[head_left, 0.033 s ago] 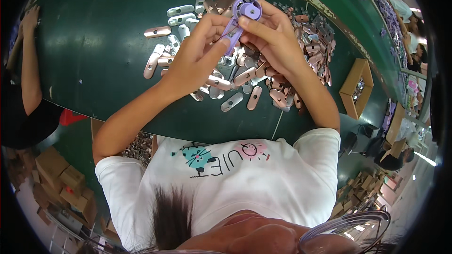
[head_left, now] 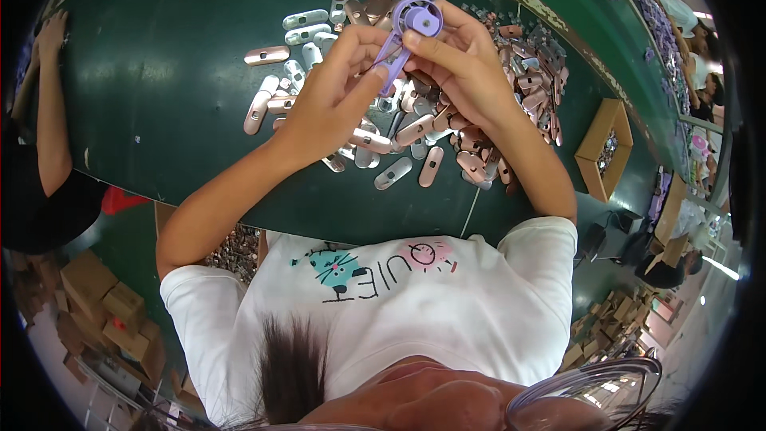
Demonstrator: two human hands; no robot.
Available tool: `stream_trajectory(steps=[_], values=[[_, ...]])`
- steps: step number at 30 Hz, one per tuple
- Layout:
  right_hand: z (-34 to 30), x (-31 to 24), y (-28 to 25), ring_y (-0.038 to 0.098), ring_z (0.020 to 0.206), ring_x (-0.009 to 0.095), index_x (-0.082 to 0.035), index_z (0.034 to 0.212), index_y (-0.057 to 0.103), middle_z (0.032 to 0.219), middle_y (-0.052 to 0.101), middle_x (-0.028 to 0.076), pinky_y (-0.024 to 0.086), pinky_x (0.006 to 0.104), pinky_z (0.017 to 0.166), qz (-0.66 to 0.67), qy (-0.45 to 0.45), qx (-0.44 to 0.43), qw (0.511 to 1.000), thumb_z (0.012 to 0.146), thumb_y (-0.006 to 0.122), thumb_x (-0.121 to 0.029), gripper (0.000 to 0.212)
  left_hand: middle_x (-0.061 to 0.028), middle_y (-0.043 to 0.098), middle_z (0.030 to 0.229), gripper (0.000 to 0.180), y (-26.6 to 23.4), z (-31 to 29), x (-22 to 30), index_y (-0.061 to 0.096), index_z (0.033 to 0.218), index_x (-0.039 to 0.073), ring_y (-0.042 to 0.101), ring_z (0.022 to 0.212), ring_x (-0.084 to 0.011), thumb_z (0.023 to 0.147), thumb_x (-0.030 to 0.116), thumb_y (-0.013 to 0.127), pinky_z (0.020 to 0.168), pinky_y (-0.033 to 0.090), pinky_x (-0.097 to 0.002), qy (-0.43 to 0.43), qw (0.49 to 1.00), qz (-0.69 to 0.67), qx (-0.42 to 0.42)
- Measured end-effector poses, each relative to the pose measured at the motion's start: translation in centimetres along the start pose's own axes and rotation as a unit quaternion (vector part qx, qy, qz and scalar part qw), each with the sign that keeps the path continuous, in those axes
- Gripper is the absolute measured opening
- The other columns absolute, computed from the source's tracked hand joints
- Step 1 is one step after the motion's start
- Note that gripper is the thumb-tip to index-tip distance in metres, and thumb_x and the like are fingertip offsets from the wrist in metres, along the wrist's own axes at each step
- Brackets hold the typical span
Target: Assemble small purple handheld fans on an electronics factory production line.
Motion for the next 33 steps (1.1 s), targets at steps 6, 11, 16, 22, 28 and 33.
stream_trajectory(steps=[6,11,16,22,28,33], values=[[-0.8,-0.6,-0.1,0.062,0.082,0.011,0.001,0.103,0.057,0.095,0.063,0.007,0.051,0.0239,0.074,-0.032,-0.019,-0.008,0.999,0.082,0.069,-0.003,0.025,-0.0064,0.059,0.107,0.029,0.0,-0.1,-0.4,0.042,0.123,0.003,0.058,0.094,-0.0097,0.095,0.01,0.048,0.068,0.046,-0.0187,0.006,0.999,-0.019,-0.031],[-0.5,-0.6,-0.2,0.061,0.081,0.011,0.001,0.102,0.057,0.092,0.063,0.007,0.051,0.024,0.073,-0.004,-0.027,-0.011,1.0,0.082,0.069,-0.003,0.025,-0.0062,0.06,0.107,0.029,0.2,-0.1,-0.2,0.044,0.121,0.003,0.059,0.092,-0.0095,0.094,0.011,0.051,0.064,0.047,-0.0178,-0.053,0.997,-0.031,-0.048],[-0.1,-0.3,-0.9,0.06,0.08,0.01,-0.001,0.104,0.057,0.093,0.062,0.006,0.05,0.0234,0.072,0.001,-0.008,-0.003,1.0,0.083,0.068,-0.003,0.024,-0.0044,0.06,0.105,0.033,0.1,-0.1,-0.4,0.044,0.12,0.003,0.06,0.091,-0.009,0.091,0.01,0.058,0.061,0.048,-0.0196,-0.019,0.999,0.016,-0.04],[-0.3,-0.9,0.0,0.058,0.08,0.008,-0.003,0.1,0.055,0.092,0.06,0.004,0.049,0.022,0.07,0.012,-0.047,-0.031,0.998,0.084,0.068,-0.006,0.021,-0.006,0.06,0.067,0.033,-0.8,-0.1,1.1,0.052,0.091,0.001,0.053,0.054,-0.0135,0.079,0.023,0.075,0.05,0.041,-0.0278,0.027,0.973,0.228,-0.026],[-0.8,-1.8,0.6,0.058,0.081,0.008,-0.004,0.1,0.054,0.091,0.06,0.003,0.049,0.0225,0.071,-0.032,-0.078,-0.037,0.996,0.084,0.067,-0.004,0.02,-0.0049,0.051,0.056,0.035,-0.2,-0.3,2.4,0.049,0.079,0.003,0.046,0.046,-0.0159,0.076,0.025,0.077,0.046,0.036,-0.0283,0.075,0.961,0.262,-0.041],[-1.3,-2.9,1.1,0.058,0.083,0.008,-0.003,0.101,0.054,0.09,0.06,0.002,0.049,0.023,0.072,-0.064,-0.106,-0.05,0.991,0.084,0.067,-0.004,0.021,-0.0037,0.049,0.053,0.036,0.1,-0.6,1.4,0.049,0.074,0.003,0.04,0.045,-0.0121,0.076,0.025,0.078,0.044,0.034,-0.0275,0.07,0.97,0.228,-0.042]])
Point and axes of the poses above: each hand's wrist, its own z-axis towards the middle knuckle, its own y-axis out of the palm, x = y × z, the point moved 10 cm from there along z, towards the middle knuckle
